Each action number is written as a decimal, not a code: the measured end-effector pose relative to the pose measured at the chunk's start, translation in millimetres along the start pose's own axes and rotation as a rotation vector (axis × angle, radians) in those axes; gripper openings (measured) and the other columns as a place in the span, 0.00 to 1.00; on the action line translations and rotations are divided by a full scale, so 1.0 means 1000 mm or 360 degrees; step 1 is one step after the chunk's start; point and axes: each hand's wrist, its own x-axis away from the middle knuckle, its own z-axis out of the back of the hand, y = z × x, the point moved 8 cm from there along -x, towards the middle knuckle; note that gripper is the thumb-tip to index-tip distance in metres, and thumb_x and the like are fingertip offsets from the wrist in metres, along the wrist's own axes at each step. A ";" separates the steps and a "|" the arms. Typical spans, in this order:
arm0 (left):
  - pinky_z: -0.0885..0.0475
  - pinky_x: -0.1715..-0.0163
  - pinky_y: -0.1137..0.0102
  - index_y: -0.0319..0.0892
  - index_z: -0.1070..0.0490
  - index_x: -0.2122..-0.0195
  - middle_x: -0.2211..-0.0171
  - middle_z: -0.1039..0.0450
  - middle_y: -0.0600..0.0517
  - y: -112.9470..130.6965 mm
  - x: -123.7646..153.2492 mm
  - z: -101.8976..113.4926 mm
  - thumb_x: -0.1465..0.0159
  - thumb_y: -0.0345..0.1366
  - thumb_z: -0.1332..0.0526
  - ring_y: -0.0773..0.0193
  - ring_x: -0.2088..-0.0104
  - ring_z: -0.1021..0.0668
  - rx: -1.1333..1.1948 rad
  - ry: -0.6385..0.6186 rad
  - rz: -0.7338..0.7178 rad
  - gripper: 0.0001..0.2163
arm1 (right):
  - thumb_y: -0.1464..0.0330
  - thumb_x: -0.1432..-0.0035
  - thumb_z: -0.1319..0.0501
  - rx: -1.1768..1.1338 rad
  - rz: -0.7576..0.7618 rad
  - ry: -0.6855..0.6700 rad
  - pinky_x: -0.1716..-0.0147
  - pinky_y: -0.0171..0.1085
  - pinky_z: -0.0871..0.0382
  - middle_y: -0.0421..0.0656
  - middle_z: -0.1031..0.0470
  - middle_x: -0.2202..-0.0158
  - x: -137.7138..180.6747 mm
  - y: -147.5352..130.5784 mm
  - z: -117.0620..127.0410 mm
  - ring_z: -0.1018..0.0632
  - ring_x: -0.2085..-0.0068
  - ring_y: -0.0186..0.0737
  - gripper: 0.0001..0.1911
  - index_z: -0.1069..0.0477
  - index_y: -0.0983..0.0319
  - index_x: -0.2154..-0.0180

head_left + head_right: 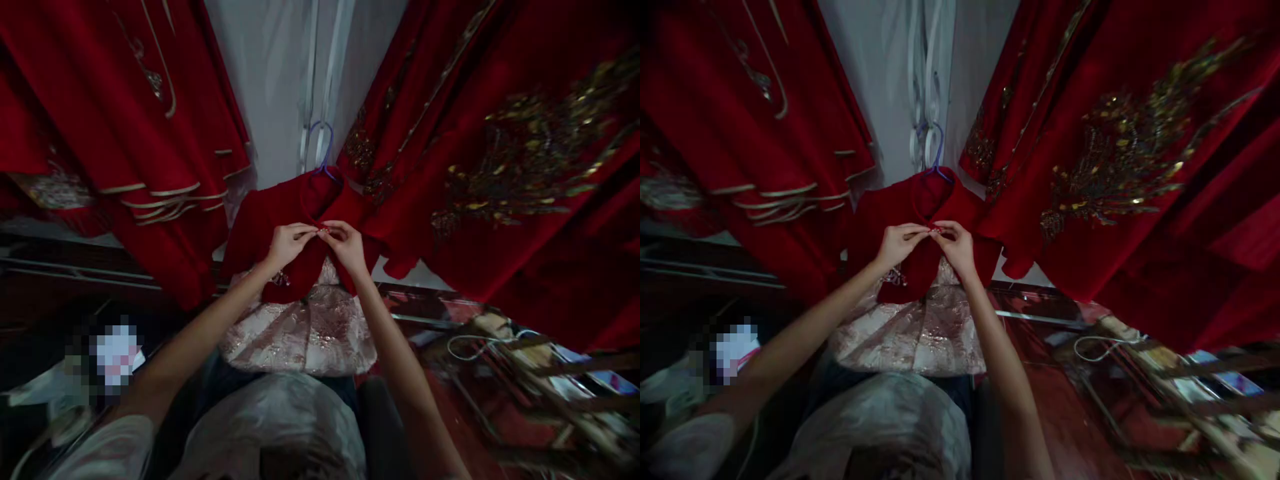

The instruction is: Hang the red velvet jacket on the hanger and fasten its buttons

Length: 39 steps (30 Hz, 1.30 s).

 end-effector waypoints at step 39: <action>0.31 0.50 0.60 0.35 0.28 0.53 0.54 0.24 0.43 -0.019 0.096 -0.100 0.49 0.39 0.31 0.53 0.54 0.23 0.0302 -0.0834 0.0722 0.23 | 0.60 0.44 0.37 0.0339 -0.0375 -0.0481 0.56 0.37 0.30 0.44 0.24 0.62 0.051 -0.035 0.070 0.24 0.60 0.36 0.15 0.28 0.61 0.58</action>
